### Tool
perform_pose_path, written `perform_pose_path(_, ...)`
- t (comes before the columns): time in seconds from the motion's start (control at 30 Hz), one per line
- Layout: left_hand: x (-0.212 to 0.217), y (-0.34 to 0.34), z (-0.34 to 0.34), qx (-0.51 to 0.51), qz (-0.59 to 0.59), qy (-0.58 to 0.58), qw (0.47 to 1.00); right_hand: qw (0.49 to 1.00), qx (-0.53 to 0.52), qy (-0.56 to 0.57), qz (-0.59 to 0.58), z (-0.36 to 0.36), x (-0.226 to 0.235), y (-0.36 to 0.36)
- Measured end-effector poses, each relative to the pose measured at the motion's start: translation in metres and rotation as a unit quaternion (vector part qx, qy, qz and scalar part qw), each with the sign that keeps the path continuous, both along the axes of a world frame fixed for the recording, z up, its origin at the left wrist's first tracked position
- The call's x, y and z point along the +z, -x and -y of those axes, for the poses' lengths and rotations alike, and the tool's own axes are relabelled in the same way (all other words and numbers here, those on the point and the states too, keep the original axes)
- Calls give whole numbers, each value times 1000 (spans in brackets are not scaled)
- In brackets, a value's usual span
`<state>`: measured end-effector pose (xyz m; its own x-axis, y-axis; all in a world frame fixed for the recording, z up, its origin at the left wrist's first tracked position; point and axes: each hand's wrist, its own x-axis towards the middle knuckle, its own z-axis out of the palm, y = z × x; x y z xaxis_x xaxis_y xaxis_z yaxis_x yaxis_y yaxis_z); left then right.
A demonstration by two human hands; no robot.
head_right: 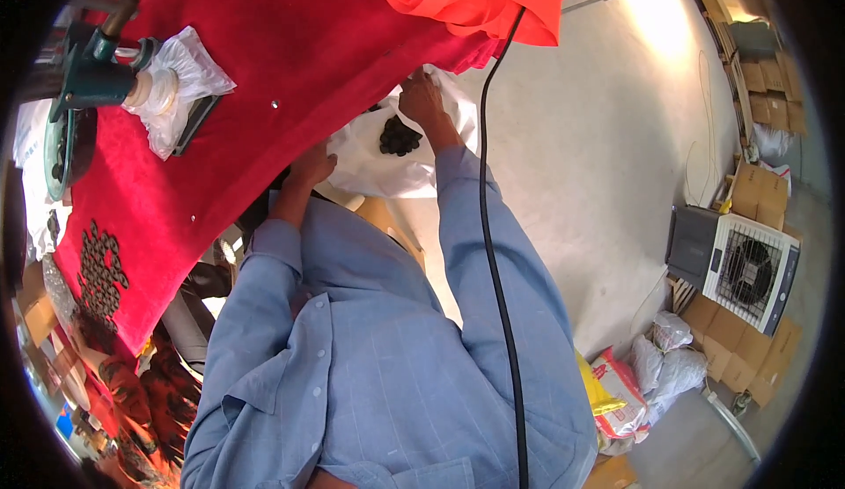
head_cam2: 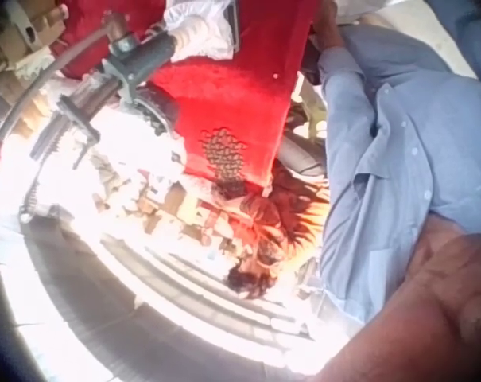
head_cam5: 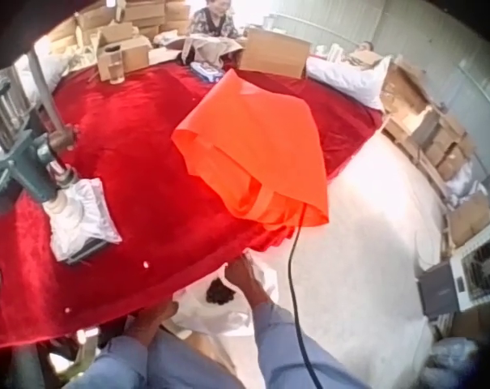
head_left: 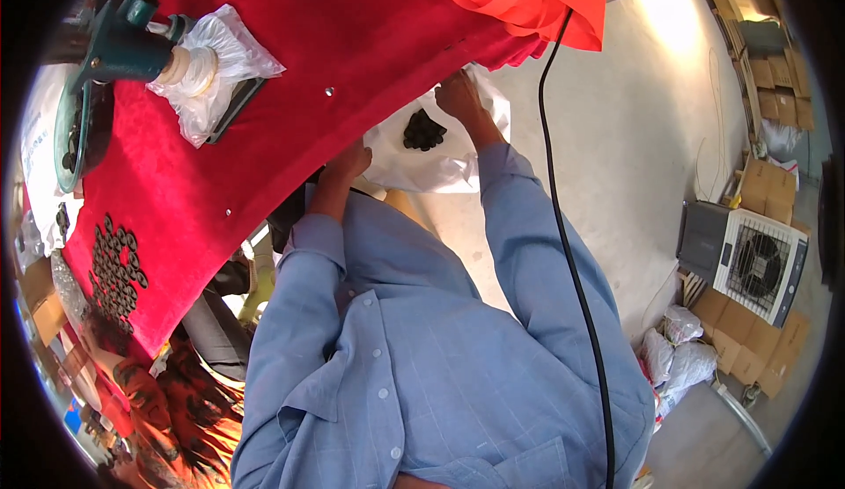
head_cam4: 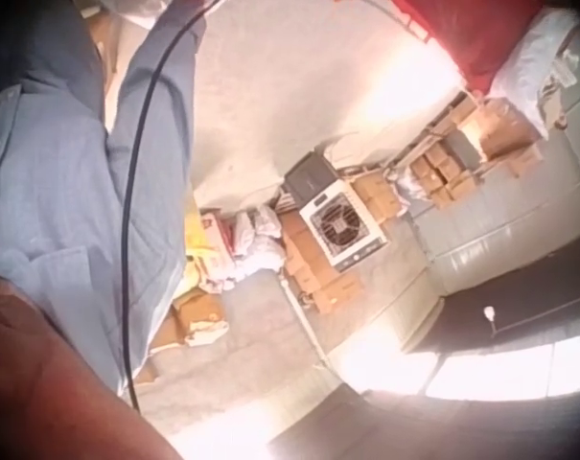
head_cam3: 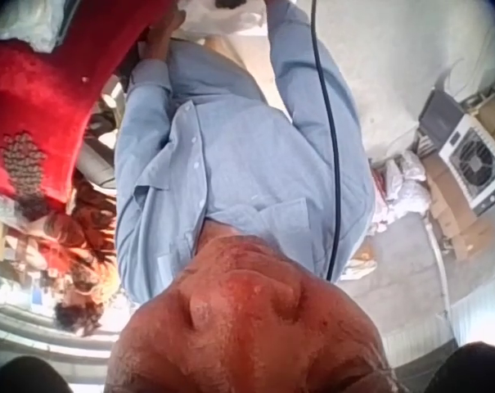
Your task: Operating a manual press machine to stamp or secure rubber pads and then packing them into bags.
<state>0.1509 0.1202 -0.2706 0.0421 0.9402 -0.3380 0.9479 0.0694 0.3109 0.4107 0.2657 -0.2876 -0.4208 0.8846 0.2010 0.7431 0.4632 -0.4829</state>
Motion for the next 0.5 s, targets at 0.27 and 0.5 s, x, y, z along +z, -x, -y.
perform_pose_path(0.27,11,-1,11,-4,-16,-17,1000,994,16,30,-107,21,-3,23)
perform_pose_path(0.5,-91,95,-12,255,265,84,926,918,-173,269,-236,83,35,141)
